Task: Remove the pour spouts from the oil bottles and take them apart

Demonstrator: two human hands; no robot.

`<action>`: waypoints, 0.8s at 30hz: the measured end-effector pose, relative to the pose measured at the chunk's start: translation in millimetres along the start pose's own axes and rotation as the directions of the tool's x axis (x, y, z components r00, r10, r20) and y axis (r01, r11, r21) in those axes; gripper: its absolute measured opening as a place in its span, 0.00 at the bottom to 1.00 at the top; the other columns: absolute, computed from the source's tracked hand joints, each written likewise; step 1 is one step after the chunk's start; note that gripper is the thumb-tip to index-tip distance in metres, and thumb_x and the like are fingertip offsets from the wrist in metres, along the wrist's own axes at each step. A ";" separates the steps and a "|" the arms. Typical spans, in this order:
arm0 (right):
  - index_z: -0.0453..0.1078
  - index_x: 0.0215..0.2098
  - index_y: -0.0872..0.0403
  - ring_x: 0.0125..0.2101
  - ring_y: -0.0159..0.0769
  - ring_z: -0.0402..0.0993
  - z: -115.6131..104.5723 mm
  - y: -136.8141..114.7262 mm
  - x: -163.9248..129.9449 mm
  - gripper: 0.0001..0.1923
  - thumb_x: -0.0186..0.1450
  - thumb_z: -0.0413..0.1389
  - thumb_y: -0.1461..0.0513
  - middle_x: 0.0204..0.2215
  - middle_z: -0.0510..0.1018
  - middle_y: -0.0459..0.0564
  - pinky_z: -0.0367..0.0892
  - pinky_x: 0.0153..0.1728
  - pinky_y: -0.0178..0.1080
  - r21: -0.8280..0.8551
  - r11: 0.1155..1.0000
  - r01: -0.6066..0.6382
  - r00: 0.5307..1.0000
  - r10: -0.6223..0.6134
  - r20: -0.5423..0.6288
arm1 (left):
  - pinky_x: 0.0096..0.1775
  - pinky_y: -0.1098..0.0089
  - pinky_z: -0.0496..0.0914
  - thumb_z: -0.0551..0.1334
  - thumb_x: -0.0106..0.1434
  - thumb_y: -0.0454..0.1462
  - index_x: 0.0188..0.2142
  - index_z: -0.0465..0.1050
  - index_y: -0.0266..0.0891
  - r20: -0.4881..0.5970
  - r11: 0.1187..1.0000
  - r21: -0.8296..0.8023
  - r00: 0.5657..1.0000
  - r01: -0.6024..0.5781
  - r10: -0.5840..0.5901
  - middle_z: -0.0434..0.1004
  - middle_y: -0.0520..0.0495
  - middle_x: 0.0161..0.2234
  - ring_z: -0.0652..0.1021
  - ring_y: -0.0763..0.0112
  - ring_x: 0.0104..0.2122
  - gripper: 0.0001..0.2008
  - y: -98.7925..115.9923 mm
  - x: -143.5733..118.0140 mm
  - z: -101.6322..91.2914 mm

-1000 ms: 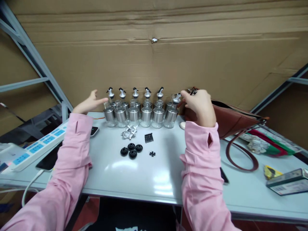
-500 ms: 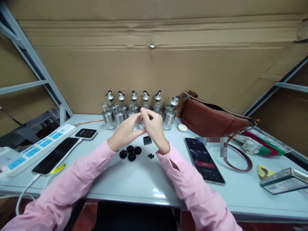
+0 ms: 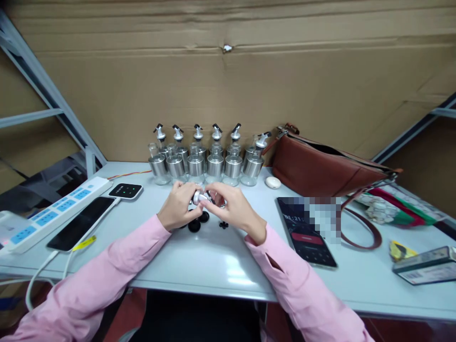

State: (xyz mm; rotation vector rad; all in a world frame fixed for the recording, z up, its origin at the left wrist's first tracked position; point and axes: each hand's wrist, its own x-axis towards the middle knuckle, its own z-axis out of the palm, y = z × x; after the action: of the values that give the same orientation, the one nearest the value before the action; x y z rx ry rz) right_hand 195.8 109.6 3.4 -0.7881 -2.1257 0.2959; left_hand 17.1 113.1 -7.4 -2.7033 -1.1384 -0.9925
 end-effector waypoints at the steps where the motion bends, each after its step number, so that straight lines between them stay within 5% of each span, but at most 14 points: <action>1: 0.66 0.37 0.56 0.23 0.26 0.62 -2.2 -0.1 -3.9 0.11 0.62 0.55 0.57 0.24 0.68 0.44 0.59 0.26 0.29 -0.007 1.000 0.004 0.999 -0.003 0.039 | 0.37 0.63 0.56 0.53 0.57 0.40 0.34 0.64 0.36 0.009 0.999 0.006 0.999 -0.035 0.035 0.71 0.48 0.31 0.70 0.66 0.31 0.09 -1.5 -0.7 0.2; 7: 0.66 0.37 0.56 0.27 0.30 0.65 -8.1 -2.0 -11.6 0.17 0.60 0.57 0.51 0.29 0.71 0.48 0.61 0.30 0.33 -0.111 0.994 0.017 0.982 0.004 0.189 | 0.35 0.65 0.55 0.50 0.55 0.35 0.42 0.64 0.37 0.041 0.985 -0.052 0.985 -0.165 0.167 0.74 0.51 0.29 0.68 0.70 0.25 0.15 -9.7 -0.3 -1.7; 13: 0.64 0.48 0.54 0.37 0.36 0.70 0.2 0.4 -10.4 0.18 0.63 0.53 0.54 0.40 0.73 0.52 0.63 0.37 0.35 -0.200 0.977 0.066 0.960 -0.008 0.281 | 0.34 0.66 0.54 0.50 0.52 0.37 0.28 0.64 0.38 0.130 0.988 -0.053 0.980 -0.146 0.151 0.69 0.54 0.21 0.61 0.73 0.20 0.07 -21.2 1.9 -8.4; 24: 0.69 0.32 0.56 0.25 0.32 0.65 19.3 -3.3 -8.4 0.19 0.65 0.48 0.49 0.24 0.72 0.47 0.53 0.29 0.35 -0.240 0.945 0.221 0.924 -0.125 0.361 | 0.36 0.63 0.54 0.48 0.49 0.35 0.26 0.65 0.38 0.235 0.981 -0.110 0.954 -0.162 0.184 0.72 0.52 0.21 0.59 0.72 0.20 0.09 -21.0 2.5 -3.7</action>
State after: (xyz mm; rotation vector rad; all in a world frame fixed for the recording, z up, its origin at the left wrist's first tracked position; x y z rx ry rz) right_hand 183.3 103.0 -12.6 -0.7357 -2.5895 0.0382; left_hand 2.6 128.9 -7.2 -3.0008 -0.8823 -0.7183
